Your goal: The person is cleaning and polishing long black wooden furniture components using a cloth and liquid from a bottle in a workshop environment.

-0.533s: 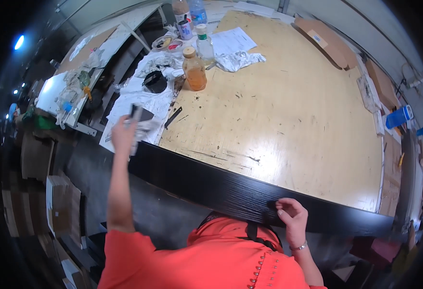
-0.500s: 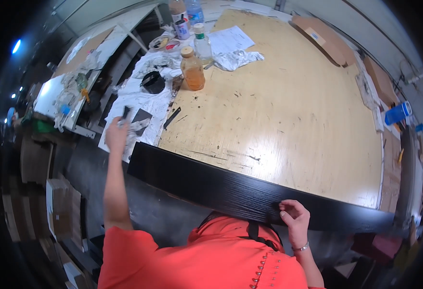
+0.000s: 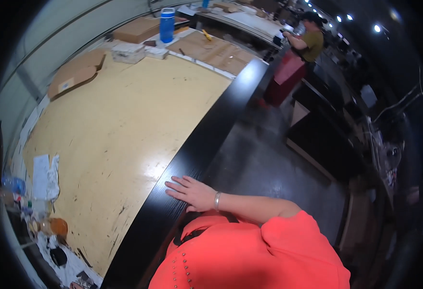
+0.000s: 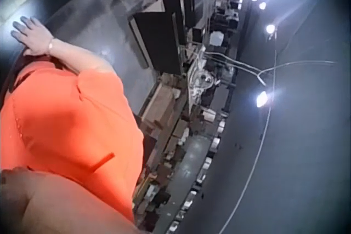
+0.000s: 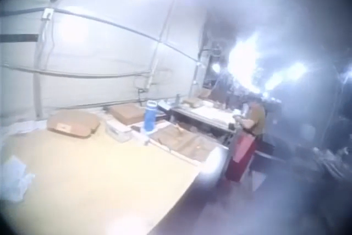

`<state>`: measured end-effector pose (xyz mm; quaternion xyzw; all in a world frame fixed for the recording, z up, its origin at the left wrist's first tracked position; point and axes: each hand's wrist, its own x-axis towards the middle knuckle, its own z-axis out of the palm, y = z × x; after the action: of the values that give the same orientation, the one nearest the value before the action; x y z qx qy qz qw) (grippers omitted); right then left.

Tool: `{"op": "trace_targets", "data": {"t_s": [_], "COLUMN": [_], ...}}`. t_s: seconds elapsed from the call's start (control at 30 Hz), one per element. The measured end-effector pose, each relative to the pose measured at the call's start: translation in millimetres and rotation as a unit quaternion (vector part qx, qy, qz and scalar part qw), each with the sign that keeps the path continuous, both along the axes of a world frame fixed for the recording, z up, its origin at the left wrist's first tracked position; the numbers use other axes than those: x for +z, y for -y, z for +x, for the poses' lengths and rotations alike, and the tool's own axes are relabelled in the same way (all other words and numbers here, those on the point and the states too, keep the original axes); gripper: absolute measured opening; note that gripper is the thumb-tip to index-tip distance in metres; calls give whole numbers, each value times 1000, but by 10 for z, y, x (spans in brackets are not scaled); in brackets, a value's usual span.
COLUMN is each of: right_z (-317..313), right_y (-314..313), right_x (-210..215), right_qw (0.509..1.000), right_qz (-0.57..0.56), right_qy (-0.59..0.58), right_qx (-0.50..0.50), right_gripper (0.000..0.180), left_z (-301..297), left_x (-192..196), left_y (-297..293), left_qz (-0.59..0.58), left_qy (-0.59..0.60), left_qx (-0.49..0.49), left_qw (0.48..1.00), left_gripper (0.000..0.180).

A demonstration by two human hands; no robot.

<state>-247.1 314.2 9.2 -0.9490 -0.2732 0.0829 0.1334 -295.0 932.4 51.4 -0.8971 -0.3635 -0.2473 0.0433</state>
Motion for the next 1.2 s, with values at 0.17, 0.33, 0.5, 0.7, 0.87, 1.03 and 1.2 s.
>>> {"op": "trace_targets", "data": {"t_s": [0.17,0.33,0.5,0.7,0.87,1.03,1.2], "right_z": [194,668,1155,1230,1021,1047,1032], "right_y": [880,1892,2739,2958,3014,2996,3044], "right_x": [-36,199,241,133,-123,-103,-127], "right_qw": [995,990,996,1000,997,996,995], "right_qz": [-48,-89,-81,-10,21,38,50], "right_qy": [41,46,34,23,76,74,88], "right_qx": [-73,-97,-33,4,-14,-14,6], "right_gripper": [103,108,110,92,86,77,79], "left_z": [443,719,1371,1645,1473,1429,1457], "left_x": [223,-114,117,-268,-279,-297,-238], "left_y": [1405,2991,4872,5822,5884,5875,5906], "left_qz": [-256,-415,-460,-192,-243,-239,-252], "left_qy": [-48,-30,-178,-219,-179,-170,-180], "left_qx": [-215,-391,-432,-519,-499,-490,-485], "left_qw": [941,821,755,804,812,821,818], "left_gripper": [41,22,38,44,36,33,32]}}
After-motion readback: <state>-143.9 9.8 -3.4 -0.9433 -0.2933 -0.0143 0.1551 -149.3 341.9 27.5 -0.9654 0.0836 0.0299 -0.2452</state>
